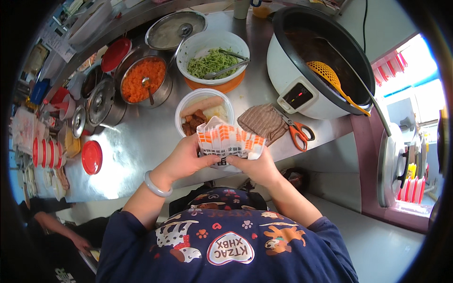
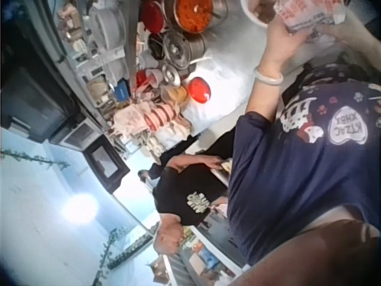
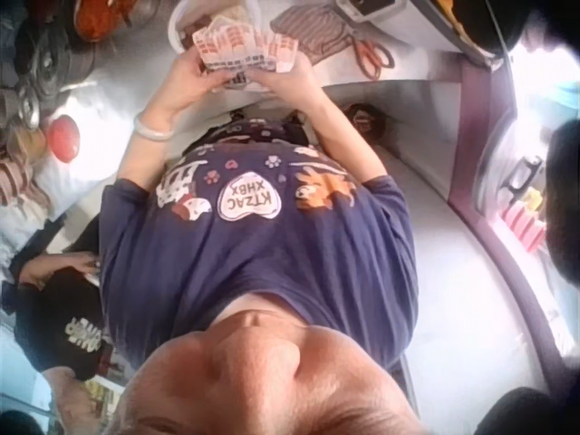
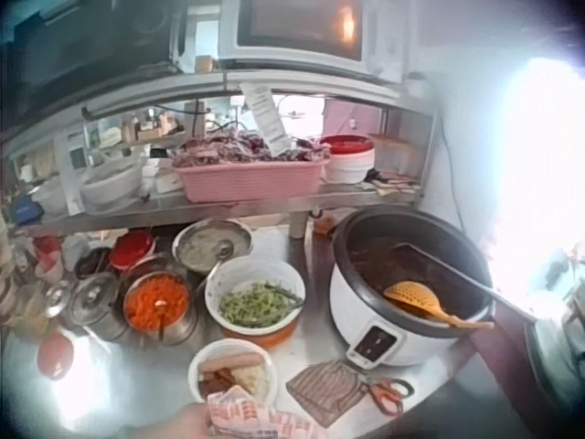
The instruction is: The person scoops rice into a bowl, adds cooked meat from a rice cooker, and then cuts open a packaged ingredient to add to the bowl. The task is performed in a commercial kitchen with various ingredients and tools visible.
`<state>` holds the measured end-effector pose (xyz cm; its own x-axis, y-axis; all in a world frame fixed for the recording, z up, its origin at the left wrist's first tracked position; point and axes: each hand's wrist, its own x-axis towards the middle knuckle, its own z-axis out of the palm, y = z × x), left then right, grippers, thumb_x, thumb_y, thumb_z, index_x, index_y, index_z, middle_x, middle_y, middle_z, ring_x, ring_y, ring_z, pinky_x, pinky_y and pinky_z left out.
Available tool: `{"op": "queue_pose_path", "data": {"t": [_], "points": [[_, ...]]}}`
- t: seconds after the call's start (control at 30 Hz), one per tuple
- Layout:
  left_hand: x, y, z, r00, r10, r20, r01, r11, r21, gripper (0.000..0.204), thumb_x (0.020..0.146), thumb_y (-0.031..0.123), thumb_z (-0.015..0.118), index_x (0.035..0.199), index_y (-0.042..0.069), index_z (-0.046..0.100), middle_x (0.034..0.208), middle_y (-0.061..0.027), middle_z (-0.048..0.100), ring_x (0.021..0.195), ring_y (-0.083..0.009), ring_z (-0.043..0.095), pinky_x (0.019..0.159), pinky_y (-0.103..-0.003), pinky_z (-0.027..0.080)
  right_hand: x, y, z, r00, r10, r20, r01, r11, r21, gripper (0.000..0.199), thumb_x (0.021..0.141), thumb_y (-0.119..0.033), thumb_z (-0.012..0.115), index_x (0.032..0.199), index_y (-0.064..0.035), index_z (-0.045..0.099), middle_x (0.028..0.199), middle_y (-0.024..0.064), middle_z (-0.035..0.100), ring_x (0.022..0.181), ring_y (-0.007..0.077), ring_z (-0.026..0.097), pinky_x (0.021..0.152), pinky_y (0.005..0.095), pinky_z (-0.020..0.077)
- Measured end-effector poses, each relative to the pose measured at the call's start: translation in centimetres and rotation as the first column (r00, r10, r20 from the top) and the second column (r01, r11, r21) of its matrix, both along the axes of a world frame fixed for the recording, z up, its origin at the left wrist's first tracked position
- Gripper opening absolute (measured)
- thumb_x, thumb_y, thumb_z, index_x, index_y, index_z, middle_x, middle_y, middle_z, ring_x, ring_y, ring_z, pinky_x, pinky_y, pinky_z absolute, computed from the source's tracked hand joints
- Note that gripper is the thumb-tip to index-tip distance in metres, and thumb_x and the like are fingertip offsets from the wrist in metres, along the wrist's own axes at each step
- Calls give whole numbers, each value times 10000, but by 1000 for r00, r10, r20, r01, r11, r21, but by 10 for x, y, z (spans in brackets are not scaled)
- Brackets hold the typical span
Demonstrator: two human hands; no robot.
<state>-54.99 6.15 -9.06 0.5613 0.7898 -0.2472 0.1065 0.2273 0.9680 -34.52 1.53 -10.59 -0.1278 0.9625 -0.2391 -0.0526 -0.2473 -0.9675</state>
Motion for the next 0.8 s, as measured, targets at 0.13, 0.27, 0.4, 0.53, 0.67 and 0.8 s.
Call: {"op": "queue_pose_path", "data": {"t": [0.13,0.27,0.4,0.53,0.67,0.8], "points": [[-22,28,3,994,-86,-65,81,993,-84,436,828,-9,678,1238,0,528,1046,-69,664,888,-120,639,726,-280,569,-27,5,4,998,-58,-22,53,981,-185,349,808,-51,713,1144,-33,620,985,33,678,865,118,623,749,289,516],[-37,52,11,994,-101,44,104,992,-77,424,841,-5,667,1242,-8,530,1035,-77,663,827,-110,650,668,-262,573,-35,13,5,855,-164,-493,32,964,-264,336,917,-136,623,1226,-14,569,1083,58,649,929,138,622,782,316,526],[-44,67,21,977,-184,113,195,976,-100,349,847,5,665,1186,-26,588,1054,-50,673,927,-111,627,812,-281,519,-41,17,11,914,-130,-384,80,986,-143,326,931,-128,602,1232,-12,560,1093,66,645,940,141,620,799,314,521],[-36,76,26,969,-243,38,245,968,-58,322,844,15,682,1159,-5,617,1066,-42,658,886,-83,618,744,-253,531,-42,16,20,984,-141,-108,124,981,-149,275,913,-124,608,1174,-39,588,1010,60,661,903,122,621,778,297,508],[-34,72,35,948,-305,-91,318,923,218,322,809,35,721,1109,-36,630,964,-27,681,862,-94,605,769,-252,494,-52,9,19,972,-128,197,118,991,62,226,889,-116,626,1105,-55,612,909,41,667,842,104,613,758,282,493],[-35,74,35,912,-345,-225,385,907,173,269,806,37,711,1058,-30,644,901,-53,678,806,-94,587,741,-271,489,-71,3,6,967,-247,68,252,964,-81,240,883,-95,644,1111,-26,616,946,23,666,841,80,575,772,268,480]]}}
